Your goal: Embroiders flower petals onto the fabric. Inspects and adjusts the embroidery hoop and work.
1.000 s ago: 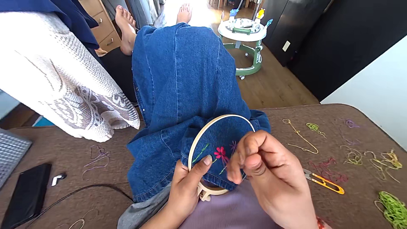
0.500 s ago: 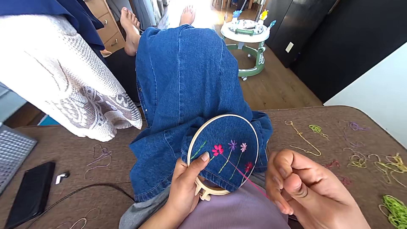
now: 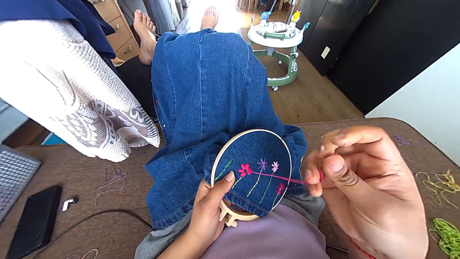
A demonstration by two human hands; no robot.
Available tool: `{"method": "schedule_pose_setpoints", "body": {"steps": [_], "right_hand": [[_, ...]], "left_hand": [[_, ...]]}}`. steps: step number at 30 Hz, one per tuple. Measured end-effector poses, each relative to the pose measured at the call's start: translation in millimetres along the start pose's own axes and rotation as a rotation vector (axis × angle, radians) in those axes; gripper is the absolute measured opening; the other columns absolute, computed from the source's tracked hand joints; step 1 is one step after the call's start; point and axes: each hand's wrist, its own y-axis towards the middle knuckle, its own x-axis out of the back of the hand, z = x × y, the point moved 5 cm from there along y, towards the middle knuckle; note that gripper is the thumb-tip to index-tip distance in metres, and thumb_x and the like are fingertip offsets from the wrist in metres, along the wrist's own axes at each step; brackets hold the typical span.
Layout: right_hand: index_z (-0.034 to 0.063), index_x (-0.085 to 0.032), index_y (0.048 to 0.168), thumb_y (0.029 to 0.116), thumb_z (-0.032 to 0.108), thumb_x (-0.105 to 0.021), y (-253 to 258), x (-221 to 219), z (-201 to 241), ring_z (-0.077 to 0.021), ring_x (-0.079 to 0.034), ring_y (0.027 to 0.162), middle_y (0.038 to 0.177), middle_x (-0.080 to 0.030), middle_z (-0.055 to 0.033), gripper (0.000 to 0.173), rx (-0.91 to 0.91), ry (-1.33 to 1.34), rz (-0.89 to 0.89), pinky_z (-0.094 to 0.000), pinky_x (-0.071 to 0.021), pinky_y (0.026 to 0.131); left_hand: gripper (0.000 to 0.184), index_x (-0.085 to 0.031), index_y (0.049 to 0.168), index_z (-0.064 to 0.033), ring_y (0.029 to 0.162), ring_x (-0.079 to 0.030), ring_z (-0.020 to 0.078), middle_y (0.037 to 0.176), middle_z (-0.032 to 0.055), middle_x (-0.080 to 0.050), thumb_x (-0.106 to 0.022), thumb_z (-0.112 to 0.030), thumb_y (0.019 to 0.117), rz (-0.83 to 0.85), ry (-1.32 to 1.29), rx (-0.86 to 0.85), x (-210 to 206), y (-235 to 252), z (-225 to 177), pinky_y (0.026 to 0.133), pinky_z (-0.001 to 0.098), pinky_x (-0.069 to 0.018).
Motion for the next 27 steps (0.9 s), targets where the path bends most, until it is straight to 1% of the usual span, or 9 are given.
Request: {"method": "schedule_pose_setpoints", "body": {"steps": [2,4,7,10,12,16,19,24,27], "right_hand": [[0.0176,-0.062,0.121,0.0954,0.013,-0.071,4.2,-2.3,5.0,-0.0076,-0.069,0.069,0.094,-0.068,-0.0007,0.028,0.019,-0.001,0.005,-0.0212,-0.0620,0.061],[0.0163,-0.063,0.121,0.0960,0.017,-0.071,7.0,-4.1,8.5,-0.0070,-0.069,0.071,0.092,-0.067,0.0005,0.026,0.029,0.014,0.010,-0.0209,-0.0623,0.063],[0.0147,-0.068,0.108,0.0988,0.024,-0.068,7.8,-4.5,9.8,-0.0112,-0.069,0.078,0.088,-0.066,0.0010,0.013,0.046,0.043,0.027,-0.0279,-0.0627,0.073],[0.0165,-0.068,0.105,0.0999,0.025,-0.067,6.2,-3.0,12.0,-0.0127,-0.070,0.086,0.090,-0.066,0.0025,0.010,0.078,0.060,0.046,-0.0322,-0.0620,0.083],[0.0171,-0.068,0.106,0.0999,0.025,-0.066,5.3,-1.3,14.0,-0.0127,-0.070,0.087,0.090,-0.066,0.0028,0.010,0.081,0.078,0.053,-0.0322,-0.0623,0.083],[0.0167,-0.068,0.106,0.0994,0.023,-0.067,4.3,2.3,15.0,-0.0112,-0.069,0.083,0.090,-0.066,0.0022,0.009,0.047,0.134,0.057,-0.0285,-0.0621,0.077],[0.0174,-0.069,0.105,0.0989,0.024,-0.067,2.6,6.6,16.3,-0.0095,-0.069,0.082,0.090,-0.066,0.0030,0.009,0.043,0.135,0.052,-0.0259,-0.0611,0.077],[0.0217,-0.071,0.105,0.0988,0.027,-0.069,-13.2,5.3,8.0,-0.0035,-0.066,0.080,0.093,-0.066,0.0080,0.008,0.055,-0.136,0.110,-0.0195,-0.0584,0.071],[0.0153,-0.073,0.106,0.1006,0.020,-0.066,-31.9,-8.1,-16.7,-0.0023,-0.066,0.088,0.098,-0.068,0.0050,0.010,0.027,-0.273,0.178,-0.0183,-0.0586,0.077]], "left_hand": [[0.017,-0.067,0.111,-0.0042,0.090,-0.076,0.0181,0.100,0.0120,-0.076,-0.065,-0.014,0.0976,0.016,-0.015,0.001,-0.1,0.0,0.4,0.082,0.0362,-0.0638],[0.017,-0.067,0.112,-0.0049,0.091,-0.076,0.0173,0.101,0.0111,-0.076,-0.066,-0.014,0.0974,0.027,-0.021,0.000,-0.2,0.0,0.9,0.083,0.0357,-0.0634],[0.020,-0.064,0.114,-0.0051,0.093,-0.076,0.0171,0.102,0.0102,-0.076,-0.066,-0.015,0.0974,0.028,-0.022,0.016,-0.2,-0.6,1.2,0.085,0.0359,-0.0631],[0.021,-0.064,0.115,-0.0048,0.093,-0.076,0.0174,0.102,0.0101,-0.076,-0.065,-0.016,0.0982,0.021,-0.024,0.034,-0.8,-1.3,2.0,0.084,0.0359,-0.0634],[0.019,-0.064,0.114,-0.0048,0.092,-0.076,0.0171,0.102,0.0101,-0.076,-0.064,-0.016,0.0987,0.023,-0.019,0.036,-1.4,-1.1,2.3,0.084,0.0356,-0.0633],[0.019,-0.065,0.112,-0.0041,0.091,-0.076,0.0173,0.100,0.0112,-0.076,-0.066,-0.015,0.0973,0.010,-0.022,0.039,-0.9,-0.5,2.4,0.083,0.0361,-0.0636],[0.020,-0.064,0.113,-0.0047,0.091,-0.076,0.0175,0.100,0.0107,-0.076,-0.067,-0.016,0.0969,0.011,-0.028,0.045,-0.4,-0.5,2.2,0.083,0.0359,-0.0637],[0.023,-0.064,0.116,-0.0046,0.094,-0.075,0.0176,0.102,0.0108,-0.076,-0.067,-0.017,0.0964,0.001,-0.026,0.044,0.5,-1.2,4.2,0.085,0.0366,-0.0630],[0.019,-0.064,0.113,-0.0036,0.091,-0.076,0.0176,0.100,0.0112,-0.076,-0.065,-0.015,0.0975,0.002,-0.018,0.036,-1.0,-1.2,3.6,0.083,0.0361,-0.0635]]}}
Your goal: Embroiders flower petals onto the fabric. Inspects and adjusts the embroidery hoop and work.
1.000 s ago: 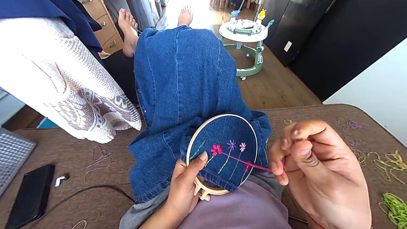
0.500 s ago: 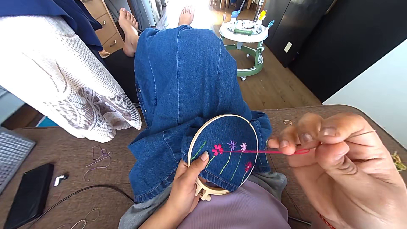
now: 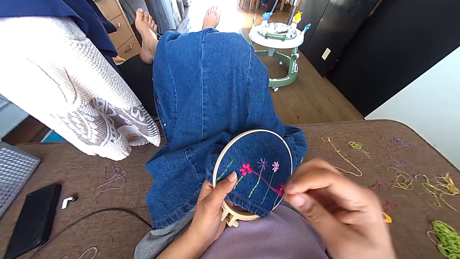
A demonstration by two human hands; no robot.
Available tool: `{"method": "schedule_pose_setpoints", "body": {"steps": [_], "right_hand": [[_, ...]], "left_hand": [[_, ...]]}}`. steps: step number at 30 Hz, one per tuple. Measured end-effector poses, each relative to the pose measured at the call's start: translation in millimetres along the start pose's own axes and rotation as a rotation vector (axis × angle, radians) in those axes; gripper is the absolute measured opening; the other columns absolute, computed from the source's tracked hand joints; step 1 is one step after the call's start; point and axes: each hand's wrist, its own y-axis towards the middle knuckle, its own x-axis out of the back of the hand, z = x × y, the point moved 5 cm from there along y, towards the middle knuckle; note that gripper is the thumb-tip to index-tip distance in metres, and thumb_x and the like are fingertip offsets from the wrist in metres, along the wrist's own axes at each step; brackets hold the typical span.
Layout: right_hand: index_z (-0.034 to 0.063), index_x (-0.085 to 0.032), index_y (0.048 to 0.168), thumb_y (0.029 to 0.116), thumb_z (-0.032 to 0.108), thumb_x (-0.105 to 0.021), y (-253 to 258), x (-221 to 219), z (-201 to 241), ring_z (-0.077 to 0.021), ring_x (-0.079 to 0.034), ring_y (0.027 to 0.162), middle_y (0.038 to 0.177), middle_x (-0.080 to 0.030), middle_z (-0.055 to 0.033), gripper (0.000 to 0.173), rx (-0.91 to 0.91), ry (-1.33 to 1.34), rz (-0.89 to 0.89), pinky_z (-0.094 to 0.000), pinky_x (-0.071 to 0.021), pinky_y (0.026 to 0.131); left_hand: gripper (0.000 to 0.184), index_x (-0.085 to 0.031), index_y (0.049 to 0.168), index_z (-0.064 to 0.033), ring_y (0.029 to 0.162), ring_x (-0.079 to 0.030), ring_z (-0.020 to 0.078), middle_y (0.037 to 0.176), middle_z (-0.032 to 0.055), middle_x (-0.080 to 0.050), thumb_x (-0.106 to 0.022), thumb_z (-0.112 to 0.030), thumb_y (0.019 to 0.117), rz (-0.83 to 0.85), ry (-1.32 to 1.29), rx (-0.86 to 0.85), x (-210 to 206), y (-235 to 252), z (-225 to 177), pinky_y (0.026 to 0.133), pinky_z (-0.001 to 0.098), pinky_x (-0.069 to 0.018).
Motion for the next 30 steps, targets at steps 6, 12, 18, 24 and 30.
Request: {"method": "schedule_pose_setpoints", "body": {"steps": [6,12,18,24,30], "right_hand": [[0.0076,-0.072,0.106,0.0985,0.017,-0.064,-14.8,-23.9,-30.0,0.0024,-0.058,0.072,0.089,-0.064,0.0021,0.015,0.002,-0.245,-0.030,-0.0117,-0.0515,0.063],[0.0057,-0.073,0.100,0.0937,0.014,-0.063,-14.3,-29.2,-35.7,0.0043,-0.055,0.067,0.080,-0.061,0.0041,0.014,-0.041,-0.271,-0.036,-0.0098,-0.0470,0.057],[0.0068,-0.073,0.097,0.0918,0.014,-0.063,-12.6,-29.2,-35.0,0.0051,-0.054,0.065,0.078,-0.060,0.0056,0.013,-0.057,-0.295,-0.039,-0.0089,-0.0451,0.056],[0.0073,-0.072,0.096,0.0908,0.013,-0.061,-11.1,-29.6,-34.1,0.0057,-0.051,0.063,0.074,-0.057,0.0066,0.013,-0.065,-0.299,-0.027,-0.0086,-0.0424,0.054],[0.0071,-0.072,0.095,0.0901,0.013,-0.061,-9.6,-29.5,-33.4,0.0060,-0.049,0.062,0.073,-0.056,0.0068,0.013,-0.063,-0.298,-0.016,-0.0084,-0.0406,0.053]], "left_hand": [[0.018,-0.066,0.111,-0.0033,0.088,-0.076,0.0187,0.098,0.0128,-0.076,-0.065,-0.015,0.0975,0.015,0.005,0.006,-0.2,0.6,-1.1,0.081,0.0369,-0.0640],[0.019,-0.066,0.112,-0.0040,0.090,-0.076,0.0182,0.100,0.0121,-0.076,-0.067,-0.016,0.0964,0.026,-0.008,-0.007,1.0,0.6,0.4,0.084,0.0366,-0.0633],[0.021,-0.065,0.112,-0.0040,0.091,-0.076,0.0178,0.100,0.0119,-0.076,-0.068,-0.016,0.0957,0.010,-0.003,-0.005,1.2,0.3,0.3,0.084,0.0362,-0.0631],[0.022,-0.064,0.113,-0.0042,0.090,-0.076,0.0177,0.100,0.0115,-0.076,-0.069,-0.017,0.0954,0.000,0.013,0.001,2.2,-0.2,0.6,0.082,0.0358,-0.0636],[0.022,-0.065,0.112,-0.0040,0.091,-0.076,0.0173,0.100,0.0118,-0.076,-0.070,-0.017,0.0949,-0.004,0.006,-0.009,1.8,-0.3,0.7,0.083,0.0354,-0.0633]]}}
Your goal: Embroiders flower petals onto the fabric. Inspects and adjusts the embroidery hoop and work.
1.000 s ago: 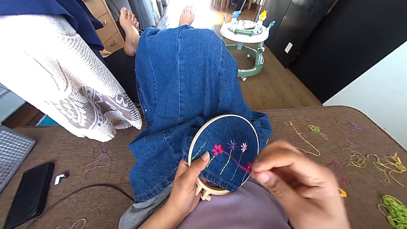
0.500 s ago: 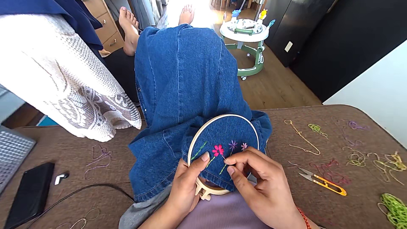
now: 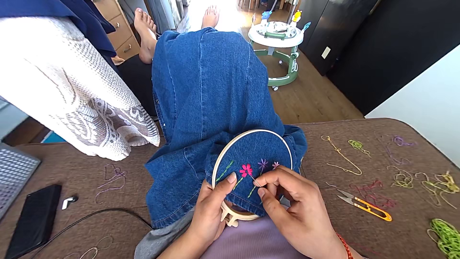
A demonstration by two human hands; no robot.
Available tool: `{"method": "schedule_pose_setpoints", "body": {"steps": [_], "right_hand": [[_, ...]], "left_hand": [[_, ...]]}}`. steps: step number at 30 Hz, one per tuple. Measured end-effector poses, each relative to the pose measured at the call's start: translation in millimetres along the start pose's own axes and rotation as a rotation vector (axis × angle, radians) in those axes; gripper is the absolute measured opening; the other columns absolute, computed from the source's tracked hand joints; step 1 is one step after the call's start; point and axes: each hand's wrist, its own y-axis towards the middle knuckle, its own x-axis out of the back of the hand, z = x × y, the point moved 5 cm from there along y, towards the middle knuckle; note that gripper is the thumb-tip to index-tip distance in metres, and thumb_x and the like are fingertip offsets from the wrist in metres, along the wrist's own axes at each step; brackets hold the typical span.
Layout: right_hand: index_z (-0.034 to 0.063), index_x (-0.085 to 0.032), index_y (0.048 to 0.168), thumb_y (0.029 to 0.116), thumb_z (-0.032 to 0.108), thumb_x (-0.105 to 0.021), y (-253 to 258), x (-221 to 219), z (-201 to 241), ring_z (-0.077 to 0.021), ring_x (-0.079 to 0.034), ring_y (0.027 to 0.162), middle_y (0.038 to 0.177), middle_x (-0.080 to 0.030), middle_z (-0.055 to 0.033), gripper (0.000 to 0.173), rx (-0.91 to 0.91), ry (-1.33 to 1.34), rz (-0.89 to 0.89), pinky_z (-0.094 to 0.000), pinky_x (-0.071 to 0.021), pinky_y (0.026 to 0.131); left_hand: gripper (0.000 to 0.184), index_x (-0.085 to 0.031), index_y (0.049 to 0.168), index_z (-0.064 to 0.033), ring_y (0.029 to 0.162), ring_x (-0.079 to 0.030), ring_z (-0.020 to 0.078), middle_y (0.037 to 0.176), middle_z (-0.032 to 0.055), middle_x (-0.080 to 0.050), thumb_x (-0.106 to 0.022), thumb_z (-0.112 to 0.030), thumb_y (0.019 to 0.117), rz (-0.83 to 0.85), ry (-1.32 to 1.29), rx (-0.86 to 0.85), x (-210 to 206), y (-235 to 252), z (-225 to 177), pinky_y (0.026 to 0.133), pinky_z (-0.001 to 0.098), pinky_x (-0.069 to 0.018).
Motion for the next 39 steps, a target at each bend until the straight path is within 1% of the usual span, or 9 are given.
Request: {"method": "schedule_pose_setpoints", "body": {"steps": [4,10,16,20,25,33,39], "right_hand": [[0.0069,-0.072,0.094,0.0898,0.012,-0.061,0.2,0.8,0.8,0.0060,-0.049,0.061,0.073,-0.056,0.0068,0.013,0.002,-0.006,0.004,-0.0084,-0.0402,0.053],[0.0077,-0.072,0.094,0.0903,0.013,-0.060,1.3,1.5,2.0,0.0059,-0.049,0.061,0.072,-0.056,0.0070,0.013,0.002,-0.022,0.019,-0.0087,-0.0402,0.052],[0.0072,-0.071,0.095,0.0947,0.015,-0.060,1.3,1.0,1.5,0.0050,-0.051,0.063,0.074,-0.058,0.0063,0.014,-0.023,0.006,0.043,-0.0092,-0.0421,0.054],[0.0067,-0.070,0.095,0.0963,0.015,-0.060,1.7,0.0,1.1,0.0051,-0.051,0.063,0.075,-0.059,0.0061,0.014,-0.033,0.028,0.054,-0.0094,-0.0424,0.054],[0.0067,-0.070,0.094,0.0955,0.015,-0.059,2.0,1.0,1.3,0.0053,-0.050,0.062,0.075,-0.058,0.0063,0.014,-0.028,0.020,0.057,-0.0090,-0.0409,0.054],[0.0058,-0.070,0.095,0.0956,0.013,-0.059,0.4,1.6,-0.3,0.0046,-0.051,0.064,0.075,-0.059,0.0057,0.013,-0.035,0.085,0.043,-0.0099,-0.0425,0.055],[0.0069,-0.070,0.095,0.0953,0.014,-0.059,1.8,2.4,0.4,0.0049,-0.051,0.063,0.075,-0.059,0.0064,0.013,-0.037,0.054,0.048,-0.0094,-0.0419,0.055]], "left_hand": [[0.021,-0.064,0.113,-0.0044,0.091,-0.076,0.0173,0.100,0.0112,-0.076,-0.068,-0.016,0.0960,0.010,0.007,-0.009,-0.2,0.2,-0.1,0.084,0.0358,-0.0630],[0.019,-0.069,0.110,-0.0052,0.093,-0.075,0.0168,0.100,0.0112,-0.076,-0.069,-0.017,0.0958,0.053,0.006,-0.053,-0.4,0.4,-0.3,0.086,0.0358,-0.0623],[0.017,-0.069,0.112,-0.0061,0.095,-0.075,0.0144,0.102,0.0085,-0.076,-0.066,-0.015,0.0983,0.077,0.075,-0.146,-0.7,-0.4,-2.2,0.089,0.0340,-0.0609],[0.016,-0.069,0.112,-0.0067,0.096,-0.074,0.0138,0.102,0.0078,-0.076,-0.065,-0.015,0.0989,0.091,0.098,-0.172,-0.9,-1.1,-2.5,0.090,0.0338,-0.0607],[0.017,-0.070,0.112,-0.0074,0.096,-0.074,0.0137,0.102,0.0075,-0.076,-0.065,-0.016,0.0991,0.102,0.092,-0.174,-0.3,-0.9,-1.9,0.090,0.0335,-0.0605],[0.017,-0.069,0.113,-0.0064,0.094,-0.075,0.0147,0.102,0.0084,-0.076,-0.064,-0.016,0.0993,0.079,0.089,-0.153,-1.1,-0.8,-2.4,0.088,0.0341,-0.0614],[0.017,-0.068,0.113,-0.0070,0.095,-0.075,0.0144,0.102,0.0084,-0.076,-0.064,-0.016,0.0993,0.083,0.087,-0.147,-1.3,-0.4,-2.7,0.089,0.0341,-0.0613]]}}
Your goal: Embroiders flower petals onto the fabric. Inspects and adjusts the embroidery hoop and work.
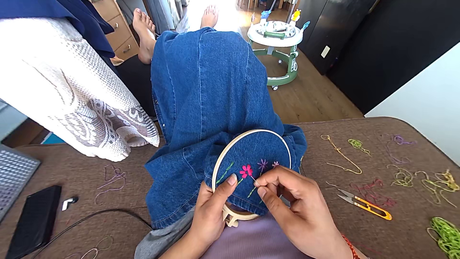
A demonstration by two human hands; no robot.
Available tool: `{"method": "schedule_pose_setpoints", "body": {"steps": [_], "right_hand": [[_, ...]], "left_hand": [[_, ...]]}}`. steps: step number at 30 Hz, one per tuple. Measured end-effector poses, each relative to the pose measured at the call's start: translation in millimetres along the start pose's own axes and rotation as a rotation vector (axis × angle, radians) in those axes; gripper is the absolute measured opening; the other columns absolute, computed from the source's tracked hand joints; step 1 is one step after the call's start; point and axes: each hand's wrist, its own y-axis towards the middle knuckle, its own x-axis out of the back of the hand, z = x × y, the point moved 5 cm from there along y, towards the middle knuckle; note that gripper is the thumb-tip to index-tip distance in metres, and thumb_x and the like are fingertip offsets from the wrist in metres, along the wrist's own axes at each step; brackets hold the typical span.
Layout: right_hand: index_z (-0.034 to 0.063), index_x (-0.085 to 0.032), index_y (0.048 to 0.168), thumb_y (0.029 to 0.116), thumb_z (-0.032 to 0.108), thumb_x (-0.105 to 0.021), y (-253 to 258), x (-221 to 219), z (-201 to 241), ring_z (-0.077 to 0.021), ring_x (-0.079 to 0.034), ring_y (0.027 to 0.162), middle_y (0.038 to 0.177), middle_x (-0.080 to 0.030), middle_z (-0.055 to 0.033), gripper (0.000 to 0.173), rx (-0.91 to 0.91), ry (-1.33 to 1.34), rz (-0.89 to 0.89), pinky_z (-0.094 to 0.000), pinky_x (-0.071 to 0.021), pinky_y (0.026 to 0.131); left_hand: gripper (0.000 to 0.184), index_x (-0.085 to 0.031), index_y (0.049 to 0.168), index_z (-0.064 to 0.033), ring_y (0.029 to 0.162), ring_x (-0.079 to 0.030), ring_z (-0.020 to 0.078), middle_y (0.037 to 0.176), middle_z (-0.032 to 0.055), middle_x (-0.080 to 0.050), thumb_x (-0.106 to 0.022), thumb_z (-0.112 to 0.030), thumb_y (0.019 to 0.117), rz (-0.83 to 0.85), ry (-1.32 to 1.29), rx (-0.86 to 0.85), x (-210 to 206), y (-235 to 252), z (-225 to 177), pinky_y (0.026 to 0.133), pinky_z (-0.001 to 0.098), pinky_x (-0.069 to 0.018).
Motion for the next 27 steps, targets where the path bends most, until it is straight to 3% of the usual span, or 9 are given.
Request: {"method": "schedule_pose_setpoints", "body": {"steps": [8,16,27], "right_hand": [[0.0074,-0.070,0.093,0.0940,0.013,-0.059,1.0,-0.2,0.4,0.0057,-0.050,0.062,0.073,-0.058,0.0070,0.012,-0.020,0.003,0.008,-0.0091,-0.0407,0.053],[0.0080,-0.069,0.095,0.0984,0.017,-0.063,1.6,-2.7,-2.1,0.0036,-0.054,0.064,0.077,-0.062,0.0055,0.012,-0.049,0.048,-0.003,-0.0106,-0.0460,0.055],[0.0099,-0.069,0.097,0.0990,0.015,-0.061,-0.8,-11.1,-10.8,0.0001,-0.056,0.071,0.085,-0.060,0.0034,0.009,-0.005,0.042,-0.083,-0.0125,-0.0499,0.062]], "left_hand": [[0.017,-0.069,0.113,-0.0073,0.096,-0.074,0.0140,0.102,0.0077,-0.077,-0.066,-0.016,0.0983,0.002,0.003,-0.009,-0.3,-0.1,-0.1,0.090,0.0338,-0.0608],[0.018,-0.068,0.115,-0.0080,0.095,-0.074,0.0131,0.103,0.0067,-0.076,-0.064,-0.017,0.0999,0.033,0.027,-0.042,-0.9,-0.2,-1.6,0.090,0.0330,-0.0607],[0.023,-0.062,0.114,-0.0015,0.090,-0.076,0.0201,0.100,0.0144,-0.076,-0.066,-0.016,0.0972,-0.056,-0.111,0.149,-1.0,-0.4,0.5,0.083,0.0372,-0.0637]]}}
